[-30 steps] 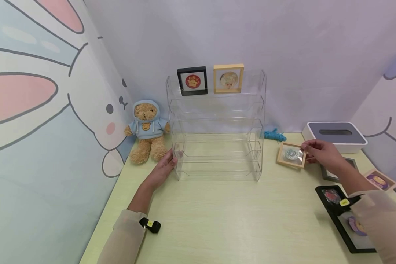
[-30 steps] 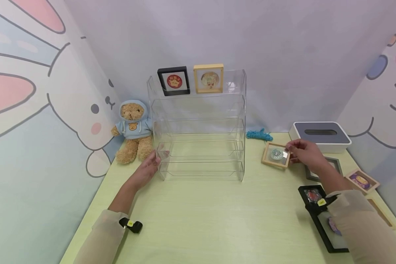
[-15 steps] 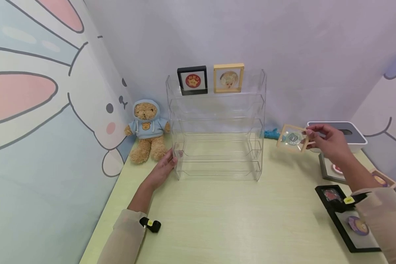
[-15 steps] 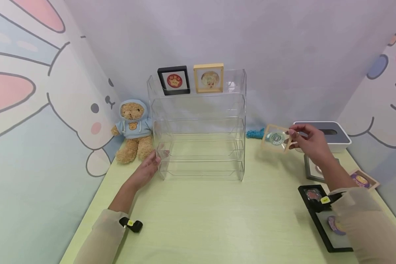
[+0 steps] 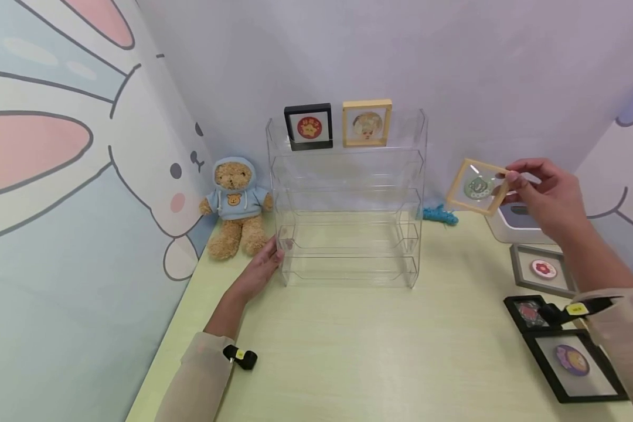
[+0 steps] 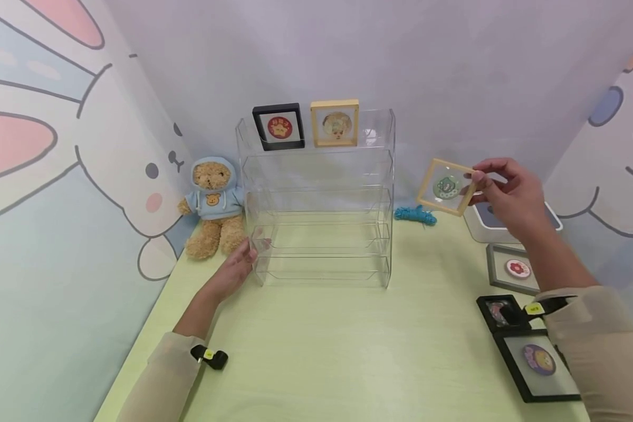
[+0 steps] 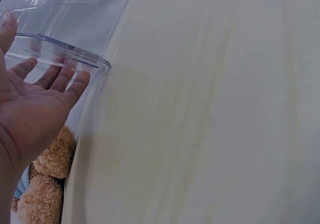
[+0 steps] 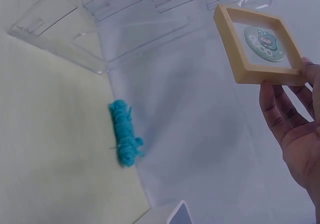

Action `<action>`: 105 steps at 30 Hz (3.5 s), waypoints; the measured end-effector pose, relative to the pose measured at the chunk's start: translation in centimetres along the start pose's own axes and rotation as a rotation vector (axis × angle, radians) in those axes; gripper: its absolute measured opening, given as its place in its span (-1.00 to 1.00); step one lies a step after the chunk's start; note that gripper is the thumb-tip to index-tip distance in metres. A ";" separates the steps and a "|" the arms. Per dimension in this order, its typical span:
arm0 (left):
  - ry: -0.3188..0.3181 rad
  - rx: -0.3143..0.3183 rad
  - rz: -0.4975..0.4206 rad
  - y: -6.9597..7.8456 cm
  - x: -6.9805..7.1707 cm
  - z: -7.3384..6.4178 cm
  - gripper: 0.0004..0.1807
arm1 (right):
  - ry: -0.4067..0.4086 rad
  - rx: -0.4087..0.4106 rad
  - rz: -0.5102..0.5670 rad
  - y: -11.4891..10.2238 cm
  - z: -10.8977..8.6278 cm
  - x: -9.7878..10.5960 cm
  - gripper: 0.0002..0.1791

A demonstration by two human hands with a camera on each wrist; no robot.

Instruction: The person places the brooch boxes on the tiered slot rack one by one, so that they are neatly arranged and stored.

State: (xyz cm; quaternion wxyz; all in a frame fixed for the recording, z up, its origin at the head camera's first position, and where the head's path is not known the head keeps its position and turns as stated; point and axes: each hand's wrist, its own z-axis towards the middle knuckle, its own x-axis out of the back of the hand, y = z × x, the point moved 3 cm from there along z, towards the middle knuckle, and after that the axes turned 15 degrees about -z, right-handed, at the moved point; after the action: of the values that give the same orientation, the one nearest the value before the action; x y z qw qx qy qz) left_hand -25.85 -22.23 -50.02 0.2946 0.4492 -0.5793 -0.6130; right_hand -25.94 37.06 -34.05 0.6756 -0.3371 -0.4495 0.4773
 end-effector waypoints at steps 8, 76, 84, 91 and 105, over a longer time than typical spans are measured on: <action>-0.009 -0.004 -0.027 0.0 -0.1 0.0 -0.08 | -0.009 0.065 0.019 -4.4 1.6 -1.5 -0.72; 0.007 -0.007 -0.074 0.0 -0.2 -0.3 -0.17 | -0.106 0.548 -0.487 -11.5 8.3 -28.4 -0.84; 0.002 -0.007 -0.060 -0.2 -0.1 0.0 -0.16 | -0.140 0.495 -0.516 -11.5 7.8 -27.2 -0.66; 0.005 0.000 -0.075 -0.4 0.1 0.1 -0.16 | -0.116 0.496 -0.528 -11.3 6.8 -23.5 -0.60; 0.018 -0.002 -0.053 -0.3 -0.1 0.0 -0.14 | -0.026 0.509 -0.703 -7.4 2.0 -10.8 -0.54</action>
State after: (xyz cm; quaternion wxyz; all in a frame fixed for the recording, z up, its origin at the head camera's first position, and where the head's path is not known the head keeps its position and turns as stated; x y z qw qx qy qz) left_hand -25.82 -22.10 -50.27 0.2838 0.4696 -0.5639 -0.6172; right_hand -26.83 24.56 -29.84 0.8530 0.0199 -0.4134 0.3181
